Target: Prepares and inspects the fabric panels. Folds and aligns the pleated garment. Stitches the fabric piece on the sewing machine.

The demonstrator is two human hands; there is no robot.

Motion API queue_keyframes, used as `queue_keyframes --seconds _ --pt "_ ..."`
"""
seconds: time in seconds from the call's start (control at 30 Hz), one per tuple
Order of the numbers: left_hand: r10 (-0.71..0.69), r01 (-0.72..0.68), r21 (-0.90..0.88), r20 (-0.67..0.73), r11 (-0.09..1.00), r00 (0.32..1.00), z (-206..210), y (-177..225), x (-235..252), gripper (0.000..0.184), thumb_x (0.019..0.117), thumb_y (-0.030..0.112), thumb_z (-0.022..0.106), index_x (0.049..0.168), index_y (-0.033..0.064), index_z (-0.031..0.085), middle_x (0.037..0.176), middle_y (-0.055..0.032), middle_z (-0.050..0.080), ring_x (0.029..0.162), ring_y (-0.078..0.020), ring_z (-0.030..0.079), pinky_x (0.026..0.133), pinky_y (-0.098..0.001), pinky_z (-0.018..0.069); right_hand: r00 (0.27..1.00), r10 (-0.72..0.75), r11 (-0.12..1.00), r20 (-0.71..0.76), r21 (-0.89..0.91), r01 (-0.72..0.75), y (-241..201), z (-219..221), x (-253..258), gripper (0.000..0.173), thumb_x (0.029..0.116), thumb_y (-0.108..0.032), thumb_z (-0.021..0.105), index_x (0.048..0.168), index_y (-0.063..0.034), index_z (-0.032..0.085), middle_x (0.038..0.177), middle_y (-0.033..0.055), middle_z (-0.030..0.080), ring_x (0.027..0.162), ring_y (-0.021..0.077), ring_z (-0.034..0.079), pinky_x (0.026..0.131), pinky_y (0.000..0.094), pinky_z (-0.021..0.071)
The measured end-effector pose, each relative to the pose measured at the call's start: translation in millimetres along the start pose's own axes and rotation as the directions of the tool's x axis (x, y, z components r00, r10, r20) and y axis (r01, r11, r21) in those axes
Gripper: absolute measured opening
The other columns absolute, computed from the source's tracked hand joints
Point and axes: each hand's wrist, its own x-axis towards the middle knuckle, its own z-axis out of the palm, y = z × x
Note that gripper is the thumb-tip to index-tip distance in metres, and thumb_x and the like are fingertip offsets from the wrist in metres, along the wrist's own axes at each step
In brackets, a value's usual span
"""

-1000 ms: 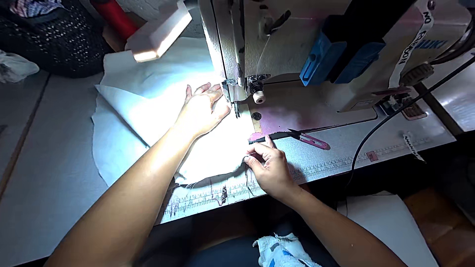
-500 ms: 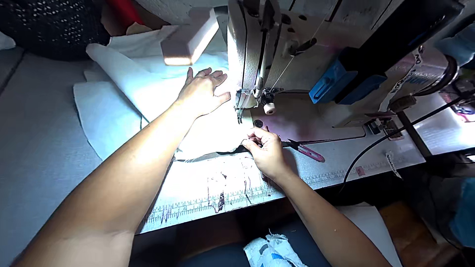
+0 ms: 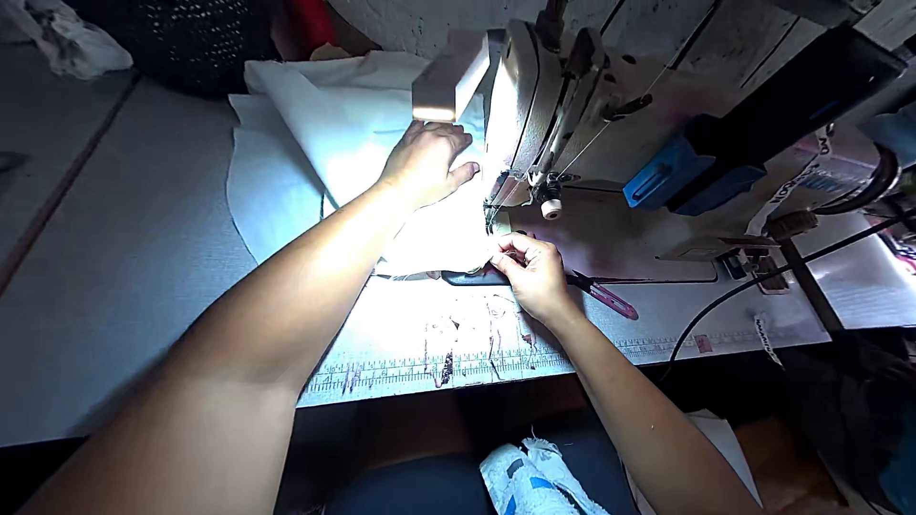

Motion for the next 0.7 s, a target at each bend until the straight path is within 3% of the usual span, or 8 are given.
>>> queue_keyframes --seconds 0.07,0.13,0.2,0.23,0.27,0.43,0.57,0.7 --pt "0.041 -0.039 0.023 -0.098 0.999 0.994 -10.3 16.0 -13.6 0.03 0.0974 0.025 0.056 0.099 -0.001 0.071 0.104 -0.0201 0.07 0.114 -0.0385 0.063 0.113 -0.0552 0.0351 1.0 0.001 1.0 -0.002 0.01 -0.001 -0.3 0.2 0.7 0.008 0.0966 -0.003 0.066 0.1 -0.0041 0.073 0.09 0.0058 0.072 0.078 0.0106 0.067 0.071 0.0293 0.0565" --pt "0.058 -0.067 -0.073 -0.12 0.995 0.991 -19.1 39.6 -39.4 0.024 0.0912 0.021 0.057 0.082 0.0011 0.067 0.085 -0.0166 0.065 0.093 -0.0348 0.062 0.094 -0.0525 0.0399 1.0 -0.003 0.999 0.003 0.039 0.003 1.9 0.2 1.8 0.006 0.0964 -0.003 0.066 0.098 -0.0036 0.072 0.088 0.0058 0.071 0.077 0.0095 0.067 0.07 0.0281 0.056" --pt "0.076 -0.099 -0.28 -0.091 0.955 0.993 -22.2 59.8 -70.0 0.019 0.0898 0.022 0.062 0.083 0.0079 0.072 0.084 -0.0058 0.069 0.082 -0.0174 0.066 0.076 -0.0396 0.0511 0.999 -0.042 0.994 0.015 0.1 0.04 6.6 -0.1 6.4 0.008 0.0948 0.001 0.066 0.098 -0.0003 0.073 0.09 0.0068 0.073 0.081 0.0078 0.069 0.076 0.0264 0.0574" --pt "0.104 -0.118 -0.373 -0.057 0.92 0.993 -18.8 63.7 -83.2 0.018 0.0887 0.024 0.063 0.089 0.0113 0.076 0.09 -0.0009 0.072 0.082 -0.0087 0.068 0.074 -0.0319 0.0564 0.998 -0.062 0.991 0.029 0.117 0.058 7.6 -1.4 7.3 0.008 0.0946 0.001 0.066 0.098 0.001 0.073 0.092 0.0075 0.074 0.083 0.0075 0.069 0.078 0.0258 0.0578" --pt "0.144 -0.143 -0.423 -0.03 0.895 0.989 -14.9 65.6 -94.0 0.02 0.0893 0.026 0.065 0.095 0.0109 0.077 0.096 -0.0012 0.073 0.088 -0.0077 0.069 0.078 -0.0305 0.0568 0.995 -0.086 0.99 0.043 0.118 0.08 8.7 -2.4 7.7 0.007 0.0941 0.002 0.066 0.097 0.0012 0.072 0.091 0.0072 0.073 0.083 0.0069 0.069 0.078 0.0249 0.0574" --pt "0.357 -0.354 -0.204 -0.023 0.913 0.934 -7.4 62.5 -108.2 0.031 0.0978 0.034 0.056 0.094 0.0115 0.077 0.102 -0.0039 0.073 0.1 -0.0192 0.067 0.086 -0.0403 0.0534 0.963 -0.196 0.98 0.183 0.064 0.187 13.3 -17.1 5.9 0.017 0.094 0.004 0.059 0.101 -0.0012 0.074 0.099 0.0067 0.074 0.092 0.0084 0.069 0.085 0.0269 0.0569" --pt "0.352 -0.353 -0.209 -0.046 0.912 0.935 -7.5 64.5 -106.5 0.03 0.1007 0.027 0.055 0.088 0.0084 0.074 0.098 -0.0051 0.072 0.098 -0.0197 0.066 0.085 -0.0388 0.052 0.965 -0.155 0.964 0.212 0.246 0.101 17.1 -28.5 12.2 0.026 0.0951 0.01 0.047 0.104 0.0025 0.071 0.101 0.0087 0.074 0.087 0.0079 0.069 0.08 0.0245 0.0577" --pt "0.338 -0.346 -0.21 -0.074 0.914 0.938 -3.3 64.8 -104.1 0.027 0.0977 0.028 0.058 0.088 0.0099 0.075 0.093 -0.0039 0.072 0.093 -0.0187 0.067 0.082 -0.0388 0.052 0.974 -0.209 0.969 0.089 0.15 0.195 21.2 -21.1 22.9 0.012 0.0949 -0.001 0.063 0.097 -0.0015 0.075 0.089 0.0041 0.074 0.072 0.0041 0.067 0.067 0.0219 0.0577"
